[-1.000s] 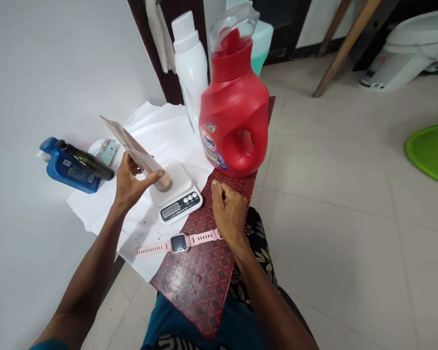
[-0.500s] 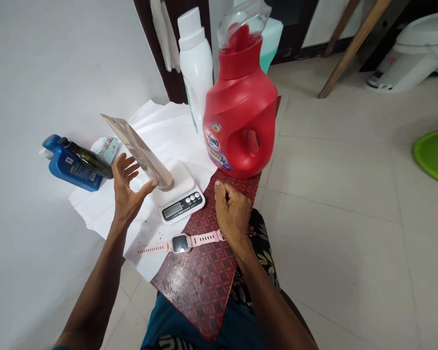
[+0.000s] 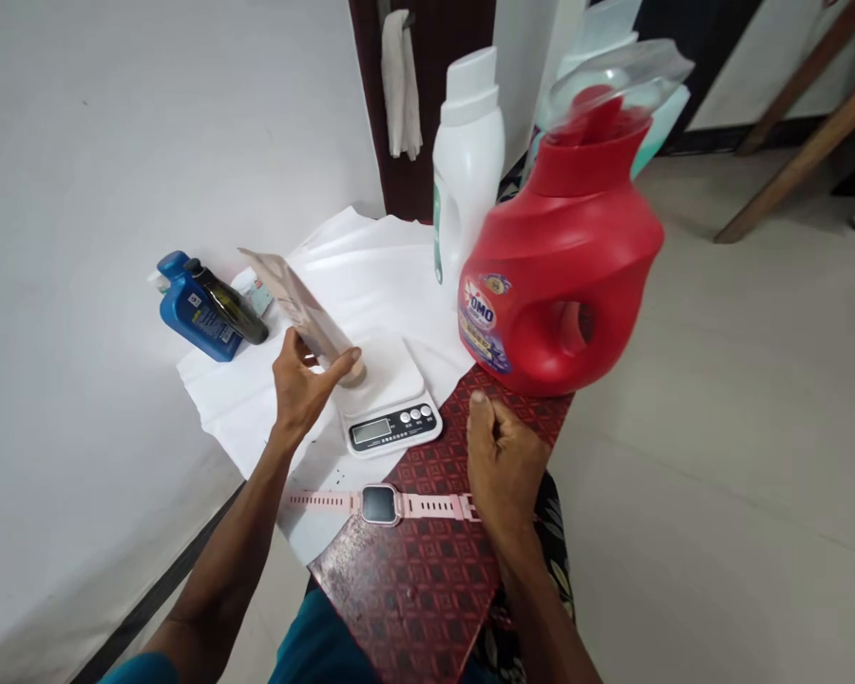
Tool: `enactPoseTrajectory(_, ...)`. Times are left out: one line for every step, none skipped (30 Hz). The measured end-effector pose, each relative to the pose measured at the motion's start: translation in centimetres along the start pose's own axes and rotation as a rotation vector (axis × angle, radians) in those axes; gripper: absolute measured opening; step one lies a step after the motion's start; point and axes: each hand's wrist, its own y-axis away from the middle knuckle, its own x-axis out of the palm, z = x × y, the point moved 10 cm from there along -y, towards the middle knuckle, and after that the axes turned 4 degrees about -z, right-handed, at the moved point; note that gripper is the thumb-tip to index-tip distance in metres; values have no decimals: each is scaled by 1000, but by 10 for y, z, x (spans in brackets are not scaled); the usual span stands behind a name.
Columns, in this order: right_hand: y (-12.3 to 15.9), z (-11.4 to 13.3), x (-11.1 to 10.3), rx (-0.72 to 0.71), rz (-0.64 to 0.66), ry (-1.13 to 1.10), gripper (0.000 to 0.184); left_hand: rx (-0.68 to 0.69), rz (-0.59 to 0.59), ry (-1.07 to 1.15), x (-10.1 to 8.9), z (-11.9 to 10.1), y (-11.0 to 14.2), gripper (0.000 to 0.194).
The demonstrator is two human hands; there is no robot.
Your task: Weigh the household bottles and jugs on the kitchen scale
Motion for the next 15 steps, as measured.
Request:
enactPoseTrajectory(0, 0, 0, 1, 3, 5, 52, -10, -48, -1, -14, 7, -3, 57)
enactPoseTrajectory(0, -1, 0, 5, 4, 10, 52, -19, -104, -14, -30, 15, -7, 57)
enactPoseTrajectory(0, -1, 0, 11, 6, 13, 53, -28, -165, -36, -48, 24, -11, 58)
enactPoseTrajectory(0, -2, 0, 16, 8, 16, 53, -40, -227, -67, -66, 34, -15, 60)
enactPoseTrajectory(0, -3, 0, 20, 9, 19, 54, -56, -285, -106, -84, 45, -21, 61)
enactPoseTrajectory(0, -3, 0, 24, 12, 22, 54, -76, -339, -151, -101, 57, -26, 62)
enactPoseTrajectory(0, -4, 1, 28, 13, 25, 54, -96, -386, -196, -117, 68, -32, 62)
enactPoseTrajectory(0, -4, 1, 31, 15, 31, 53, -112, -423, -237, -130, 80, -38, 61)
enactPoseTrajectory(0, -5, 1, 38, 17, 39, 52, -121, -451, -269, -140, 90, -45, 61)
enactPoseTrajectory(-1, -6, 1, 49, 17, 51, 51, -122, -470, -286, -148, 101, -52, 61)
enactPoseTrajectory(-1, -7, 2, 62, 22, 64, 51, -117, -485, -283, -154, 110, -59, 61)
enactPoseTrajectory(-1, -8, 2, 73, 22, 74, 51, -107, -496, -263, -157, 119, -65, 62)
enactPoseTrajectory(-1, -9, 2, 81, 23, 78, 51, -94, -503, -233, -158, 128, -71, 62)
enactPoseTrajectory(-1, -9, 2, 89, 23, 80, 52, -87, -511, -202, -157, 136, -76, 62)
enactPoseTrajectory(-1, -9, 1, 94, 20, 80, 52, -88, -519, -174, -156, 144, -80, 62)
